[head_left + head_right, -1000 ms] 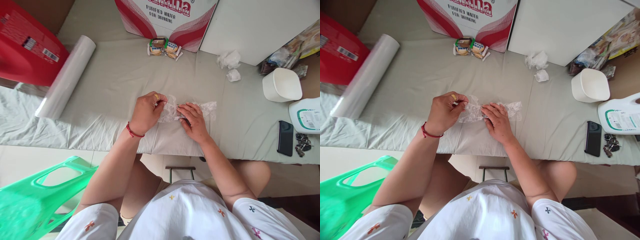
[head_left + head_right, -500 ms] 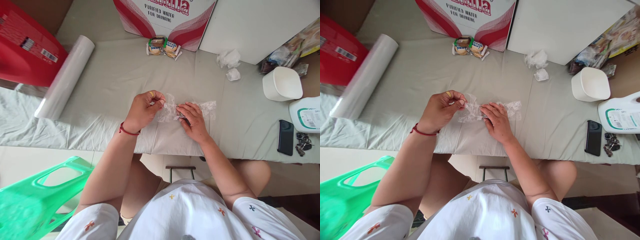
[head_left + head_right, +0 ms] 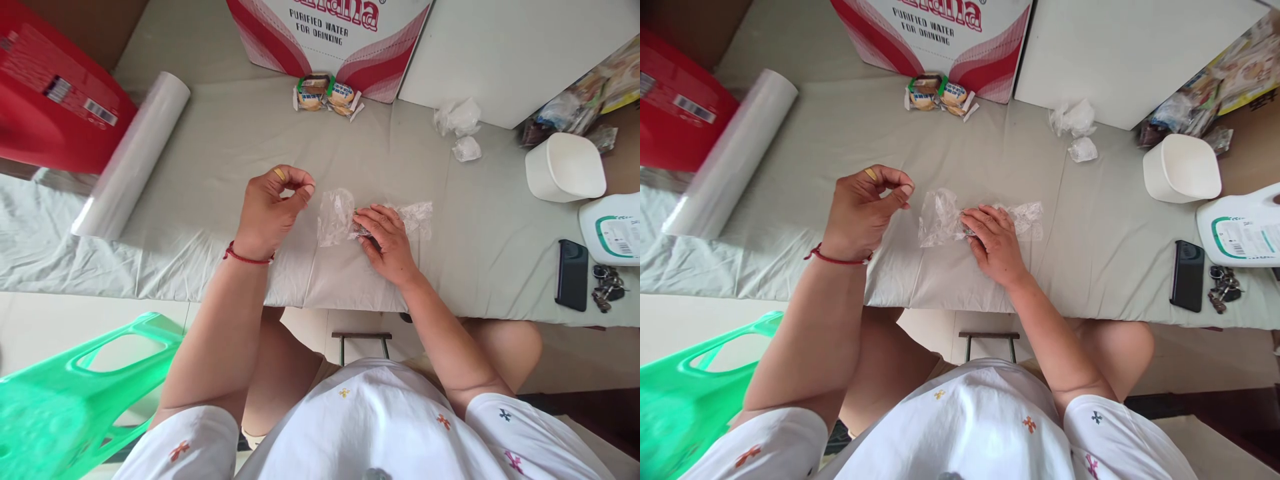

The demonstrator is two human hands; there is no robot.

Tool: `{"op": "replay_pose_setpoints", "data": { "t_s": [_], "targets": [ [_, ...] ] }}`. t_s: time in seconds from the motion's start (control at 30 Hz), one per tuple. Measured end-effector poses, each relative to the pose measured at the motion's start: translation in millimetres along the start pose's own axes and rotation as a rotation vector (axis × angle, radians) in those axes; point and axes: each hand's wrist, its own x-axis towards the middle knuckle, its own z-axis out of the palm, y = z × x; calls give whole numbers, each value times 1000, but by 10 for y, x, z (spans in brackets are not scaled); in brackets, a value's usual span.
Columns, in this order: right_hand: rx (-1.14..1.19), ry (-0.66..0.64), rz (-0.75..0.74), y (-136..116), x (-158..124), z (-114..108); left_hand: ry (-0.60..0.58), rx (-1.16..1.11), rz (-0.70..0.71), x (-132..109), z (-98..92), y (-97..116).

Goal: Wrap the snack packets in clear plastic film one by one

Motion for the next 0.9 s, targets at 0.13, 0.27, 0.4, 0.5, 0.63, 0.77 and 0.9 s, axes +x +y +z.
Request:
{"op": "replay_pose_setpoints", "data": {
  "t_s": [0.13, 0.27, 0.4, 0.5, 0.63, 0.77, 0.9],
  "targets": [
    [-16, -5, 4, -6, 4, -2, -150, 276, 297, -47, 58, 78],
    [-28, -7, 3, -1, 2, 4, -272, 499, 390, -41, 112, 96],
    [-11, 13, -12, 5, -1, 10, -282, 578, 396, 0, 100, 41],
    [6, 35, -22, 9, -4, 14, -244, 606, 410, 15, 75, 7],
    [4, 23, -12, 12, -5, 14, -235, 589, 440, 19, 66, -7],
    [7, 8, 3, 4, -4, 6, -244, 579, 400, 27, 63, -1],
    [-6, 1, -5, 5, -2, 3, -271, 608, 398, 36, 41, 7]
  ]
}}
